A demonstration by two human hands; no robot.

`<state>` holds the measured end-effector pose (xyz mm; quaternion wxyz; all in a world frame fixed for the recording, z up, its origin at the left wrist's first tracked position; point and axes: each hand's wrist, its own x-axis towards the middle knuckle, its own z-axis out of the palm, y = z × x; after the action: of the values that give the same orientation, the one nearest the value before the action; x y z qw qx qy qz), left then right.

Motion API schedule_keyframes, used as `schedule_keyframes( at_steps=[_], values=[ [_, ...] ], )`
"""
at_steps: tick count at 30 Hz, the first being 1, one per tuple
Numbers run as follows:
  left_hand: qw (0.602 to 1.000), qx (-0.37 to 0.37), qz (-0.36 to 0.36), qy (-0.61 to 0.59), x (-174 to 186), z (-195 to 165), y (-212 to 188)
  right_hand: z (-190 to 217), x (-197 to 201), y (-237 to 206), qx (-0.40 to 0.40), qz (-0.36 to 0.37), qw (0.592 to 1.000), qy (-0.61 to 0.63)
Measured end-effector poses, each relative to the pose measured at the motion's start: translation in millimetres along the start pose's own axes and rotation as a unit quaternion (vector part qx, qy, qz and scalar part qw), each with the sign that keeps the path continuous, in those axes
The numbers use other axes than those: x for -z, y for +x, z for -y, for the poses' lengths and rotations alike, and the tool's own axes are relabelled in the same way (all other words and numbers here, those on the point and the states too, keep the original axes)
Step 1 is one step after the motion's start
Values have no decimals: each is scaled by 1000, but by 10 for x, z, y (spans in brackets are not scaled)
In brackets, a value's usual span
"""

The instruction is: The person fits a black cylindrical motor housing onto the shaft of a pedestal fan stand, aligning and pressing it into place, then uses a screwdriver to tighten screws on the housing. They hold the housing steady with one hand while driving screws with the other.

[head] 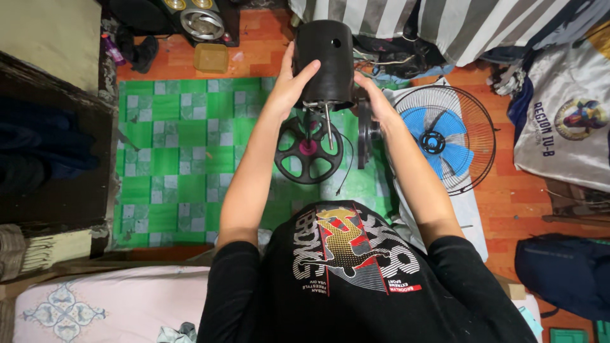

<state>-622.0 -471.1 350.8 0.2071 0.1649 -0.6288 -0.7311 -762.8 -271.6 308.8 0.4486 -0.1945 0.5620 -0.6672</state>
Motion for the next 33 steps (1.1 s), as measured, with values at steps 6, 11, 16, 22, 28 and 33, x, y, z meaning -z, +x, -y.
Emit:
schedule_keyframes(
  at_steps=[6, 11, 16, 22, 28, 33],
  values=[
    [999, -21, -16, -21, -81, 30, -47, -22, 126, 102, -53, -42, 998, -7],
    [999, 1, -35, -24, -42, 64, -94, 31, 74, 93, -42, -9, 999, 13],
    [999, -15, -37, -24, -13, 60, -124, 211, -62, 14, 8, 36, 999, 37],
    [997, -42, -42, -53, -8, 111, -189, 262, -65, 64, 0, 46, 999, 4],
    [997, -3, -70, -40, -14, 158, -192, 74, 63, 137, -71, -12, 997, -7],
    [998, -12, -52, -37, 23, 146, -205, -34, 78, 153, -39, 3, 999, 13]
  ],
)
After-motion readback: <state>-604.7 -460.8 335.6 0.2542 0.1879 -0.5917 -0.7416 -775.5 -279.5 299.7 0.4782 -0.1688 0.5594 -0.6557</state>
